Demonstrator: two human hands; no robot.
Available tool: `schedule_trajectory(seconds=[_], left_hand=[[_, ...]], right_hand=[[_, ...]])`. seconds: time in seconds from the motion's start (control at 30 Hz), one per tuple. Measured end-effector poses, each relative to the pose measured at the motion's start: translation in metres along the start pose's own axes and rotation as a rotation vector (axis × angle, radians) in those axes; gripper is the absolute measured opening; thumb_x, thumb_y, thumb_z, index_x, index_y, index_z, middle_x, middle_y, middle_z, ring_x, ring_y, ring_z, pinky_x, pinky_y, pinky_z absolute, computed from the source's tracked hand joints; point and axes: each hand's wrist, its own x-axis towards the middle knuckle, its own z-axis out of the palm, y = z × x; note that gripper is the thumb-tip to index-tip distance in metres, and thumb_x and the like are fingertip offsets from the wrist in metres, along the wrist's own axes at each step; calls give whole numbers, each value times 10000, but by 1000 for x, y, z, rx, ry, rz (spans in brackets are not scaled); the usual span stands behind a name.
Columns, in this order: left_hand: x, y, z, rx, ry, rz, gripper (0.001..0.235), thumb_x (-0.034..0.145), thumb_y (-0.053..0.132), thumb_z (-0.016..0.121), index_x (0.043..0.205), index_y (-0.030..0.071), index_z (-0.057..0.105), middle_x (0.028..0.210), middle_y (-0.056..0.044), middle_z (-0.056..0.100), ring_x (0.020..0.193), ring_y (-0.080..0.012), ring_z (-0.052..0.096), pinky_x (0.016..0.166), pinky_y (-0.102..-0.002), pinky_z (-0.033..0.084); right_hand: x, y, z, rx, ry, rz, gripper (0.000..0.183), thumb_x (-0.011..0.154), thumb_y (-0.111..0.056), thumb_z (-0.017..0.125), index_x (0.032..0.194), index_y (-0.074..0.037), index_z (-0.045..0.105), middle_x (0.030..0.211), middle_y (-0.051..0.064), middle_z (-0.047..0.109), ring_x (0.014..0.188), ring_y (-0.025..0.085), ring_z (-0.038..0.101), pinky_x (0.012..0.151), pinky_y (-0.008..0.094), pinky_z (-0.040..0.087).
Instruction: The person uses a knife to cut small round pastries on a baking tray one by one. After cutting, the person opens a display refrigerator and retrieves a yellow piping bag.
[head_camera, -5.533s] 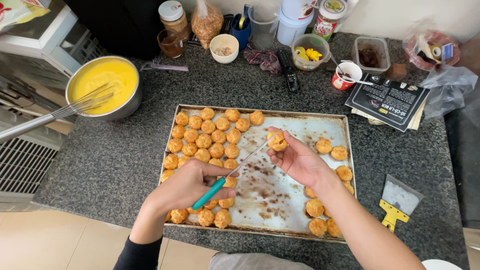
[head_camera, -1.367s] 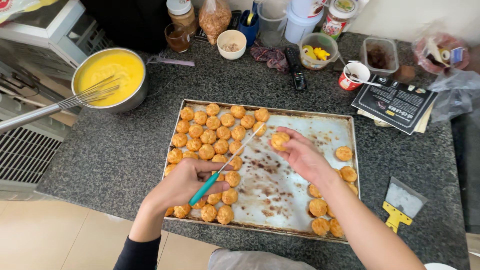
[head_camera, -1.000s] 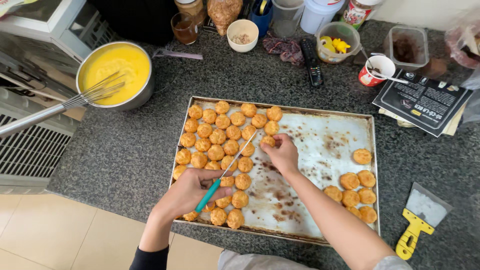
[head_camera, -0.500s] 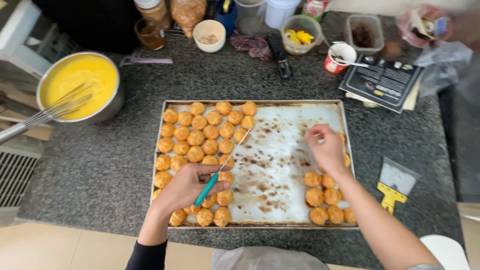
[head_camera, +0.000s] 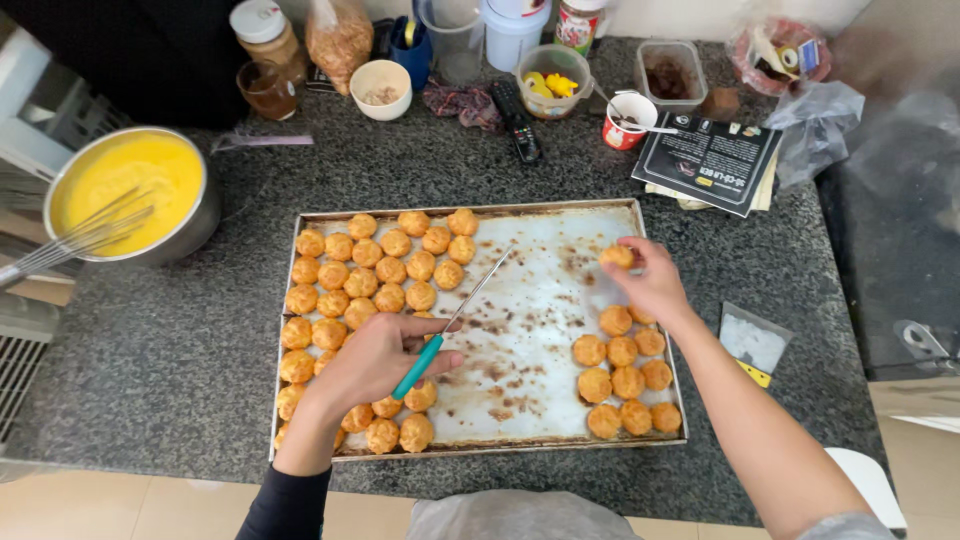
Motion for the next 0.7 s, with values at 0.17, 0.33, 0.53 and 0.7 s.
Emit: schedule_trajectory(seconds=[0.17,0.33,0.53,0.7], left_hand=[[-13,4,-4,-3,49,13,509,788,380,836,1228,130,779,520,22,469,501,-65,408,466,-281,361],[-28,13,-9,-206,-68,65,515,807,334,824,1262,101,761,559,61,559,513,-42,468,468,-256,391],[-45,15,-19,-238,-143,98,592,804,348,826,1340,121,722,617,13,617,537,-48,548,497,-252,456],[-49,11,-23,-196,-132,77,599,793,383,820,1326,132,710,697,12,725,596,-38,653,542,-241,521]], right_hand=[[10,-58,-7,1278,-335,368,322,1022,-186,624,1283,-4,569,1171,149,677,1077,264,700,968,392,589],[-9,-132,-8,1459,-551,320,482,997,-275,621,1407,-40,520,1222,160,694,1042,233,685,953,371,576],[-26,-184,-6,1570,-748,261,535,1071,-296,554,1525,-26,471,1304,193,617,1075,246,675,999,387,547],[-30,-201,-12,1519,-770,305,525,1070,-272,441,1524,-8,450,1355,261,619,1044,257,680,1004,400,545]])
